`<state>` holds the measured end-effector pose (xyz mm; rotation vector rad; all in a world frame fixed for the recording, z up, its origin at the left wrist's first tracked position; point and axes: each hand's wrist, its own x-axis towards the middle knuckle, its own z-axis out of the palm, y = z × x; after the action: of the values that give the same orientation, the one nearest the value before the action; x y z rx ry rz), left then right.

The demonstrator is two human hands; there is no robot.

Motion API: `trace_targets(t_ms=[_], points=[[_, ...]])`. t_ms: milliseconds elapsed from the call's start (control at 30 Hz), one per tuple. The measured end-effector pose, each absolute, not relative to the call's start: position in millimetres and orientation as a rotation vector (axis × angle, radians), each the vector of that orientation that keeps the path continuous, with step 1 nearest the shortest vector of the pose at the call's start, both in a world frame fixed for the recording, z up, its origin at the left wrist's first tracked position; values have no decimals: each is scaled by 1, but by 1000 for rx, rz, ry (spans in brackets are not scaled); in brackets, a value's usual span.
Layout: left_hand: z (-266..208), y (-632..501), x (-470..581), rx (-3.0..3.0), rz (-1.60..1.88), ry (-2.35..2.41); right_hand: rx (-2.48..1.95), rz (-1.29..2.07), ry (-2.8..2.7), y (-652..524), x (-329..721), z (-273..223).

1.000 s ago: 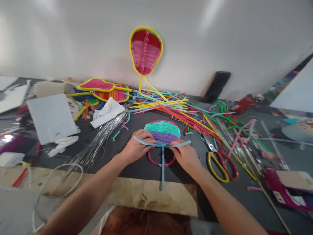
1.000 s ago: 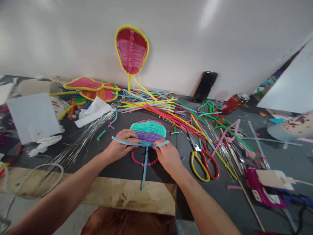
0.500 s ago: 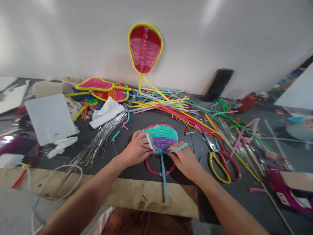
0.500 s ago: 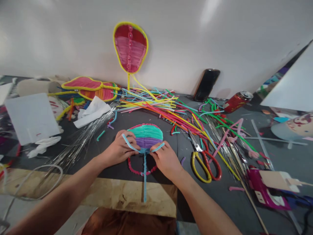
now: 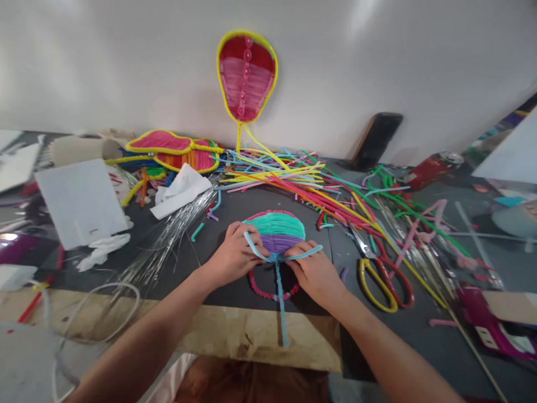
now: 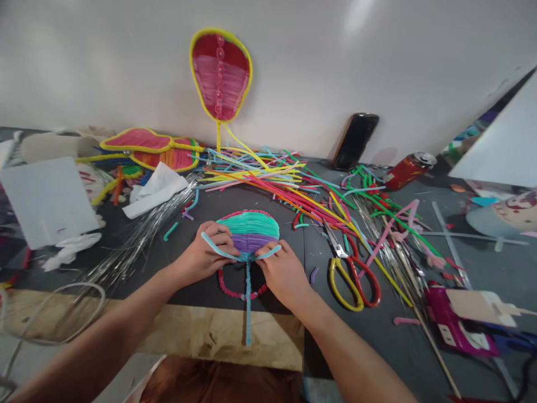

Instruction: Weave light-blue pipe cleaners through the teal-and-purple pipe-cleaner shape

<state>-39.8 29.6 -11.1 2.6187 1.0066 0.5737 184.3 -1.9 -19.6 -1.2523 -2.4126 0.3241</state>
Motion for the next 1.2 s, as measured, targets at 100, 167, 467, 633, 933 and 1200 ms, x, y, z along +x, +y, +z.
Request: trace_targets(t_ms=[100,167,467,633,933,1200], points=[[-11,28,-37,2644,586,1020,-1269,349,-2356,-2,185,-21],[-12,28,-35,2655,584,1024,-1276,377,-2310,-3,185,-23],[-12,25,-32,2700,549,985,-1341,381,-2306,-7,180,-22],[-17,25,-30,2717,615,997,-1347,287,-2348,-9,177,-21],[-20,25,-31,2701,532,1002,-1261,204,-2358,-10,168,-22],[-16,24,-32,2679,572,995,-1269,281,-2314,-8,165,-26]])
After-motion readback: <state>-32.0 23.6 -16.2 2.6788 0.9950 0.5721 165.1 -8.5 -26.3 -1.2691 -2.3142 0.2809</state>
